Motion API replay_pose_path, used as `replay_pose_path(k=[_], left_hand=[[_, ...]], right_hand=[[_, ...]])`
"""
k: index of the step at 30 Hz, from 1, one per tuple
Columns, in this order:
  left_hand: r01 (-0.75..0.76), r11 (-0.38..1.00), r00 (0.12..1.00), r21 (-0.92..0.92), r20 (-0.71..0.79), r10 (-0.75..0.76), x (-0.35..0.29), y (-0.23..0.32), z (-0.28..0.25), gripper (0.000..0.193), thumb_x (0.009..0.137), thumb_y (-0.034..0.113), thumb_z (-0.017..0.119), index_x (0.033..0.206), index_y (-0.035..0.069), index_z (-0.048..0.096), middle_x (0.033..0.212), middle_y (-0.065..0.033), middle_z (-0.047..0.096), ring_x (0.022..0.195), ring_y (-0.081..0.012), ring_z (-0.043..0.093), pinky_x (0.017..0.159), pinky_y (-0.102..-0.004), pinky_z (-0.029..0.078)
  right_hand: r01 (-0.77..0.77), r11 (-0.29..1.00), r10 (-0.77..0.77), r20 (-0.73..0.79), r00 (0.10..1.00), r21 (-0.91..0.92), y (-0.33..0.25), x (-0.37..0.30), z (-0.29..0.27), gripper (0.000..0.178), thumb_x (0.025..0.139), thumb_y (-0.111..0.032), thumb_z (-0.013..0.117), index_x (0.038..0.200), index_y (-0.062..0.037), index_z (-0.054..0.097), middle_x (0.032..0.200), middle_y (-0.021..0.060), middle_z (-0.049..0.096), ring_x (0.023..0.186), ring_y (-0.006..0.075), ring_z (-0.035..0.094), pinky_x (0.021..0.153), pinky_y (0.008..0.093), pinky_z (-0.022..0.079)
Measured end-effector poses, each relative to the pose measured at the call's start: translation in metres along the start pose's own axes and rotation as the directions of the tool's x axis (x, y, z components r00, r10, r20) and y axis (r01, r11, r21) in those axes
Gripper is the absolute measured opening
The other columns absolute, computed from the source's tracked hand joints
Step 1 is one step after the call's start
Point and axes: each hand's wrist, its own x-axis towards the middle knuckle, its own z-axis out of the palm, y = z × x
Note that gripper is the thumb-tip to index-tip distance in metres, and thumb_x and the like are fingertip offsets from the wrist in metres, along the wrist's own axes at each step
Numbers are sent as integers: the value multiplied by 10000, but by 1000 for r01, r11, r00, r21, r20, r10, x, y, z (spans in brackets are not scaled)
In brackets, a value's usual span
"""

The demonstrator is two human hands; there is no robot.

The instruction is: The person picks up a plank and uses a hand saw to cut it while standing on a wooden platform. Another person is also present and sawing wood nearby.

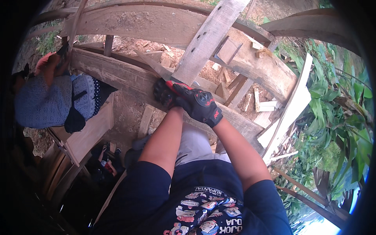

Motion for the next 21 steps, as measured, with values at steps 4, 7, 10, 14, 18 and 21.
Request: replay_pose_path(k=[4,7,10,14,18,21], left_hand=[[15,999,999,-49,41,-13,-2,6,2,391,834,484,777,993,144,666,1047,-101,668,1009,-331,707,839,-509,588],[20,998,999,-58,30,-18,-4,3,-10,363,854,463,760,998,144,662,1049,-103,666,1009,-331,701,849,-503,581],[19,997,999,-69,41,-17,-1,8,-12,335,875,442,742,1003,145,657,1051,-105,663,1010,-331,695,859,-497,575],[74,994,995,-77,70,-69,0,5,-17,297,902,414,719,1010,145,651,1053,-107,660,1010,-331,686,872,-490,566],[122,989,986,-86,128,-111,7,17,-15,261,930,386,696,1017,146,645,1056,-109,656,1010,-331,677,886,-482,557],[176,982,976,-64,143,-165,9,14,-18,233,950,365,678,1023,146,640,1058,-111,653,1011,-331,671,896,-476,550]], right_hand=[[4,999,-7,-93,996,-36,-18,2,0,634,993,-228,664,1607,-243,508,1371,149,705,1091,374,735,915,442,597],[-87,988,77,-80,994,-129,-54,9,-1,632,958,-159,675,1572,-242,554,1286,159,738,973,388,746,830,451,609],[-172,956,147,-118,982,-239,-96,-9,-7,604,969,-134,668,1556,-235,569,1209,187,755,937,391,746,794,463,605],[-250,949,243,-57,968,-191,-154,-58,-54,585,983,-115,648,1555,-199,564,1189,187,763,918,388,752,782,470,607],[-291,937,287,-48,957,-193,-184,-103,-93,625,967,-114,667,1573,-204,543,1240,147,763,866,369,763,754,458,620],[-285,939,284,-36,958,-193,-202,-117,-101,619,965,-97,676,1563,-198,556,1292,156,749,856,365,766,765,454,621]])
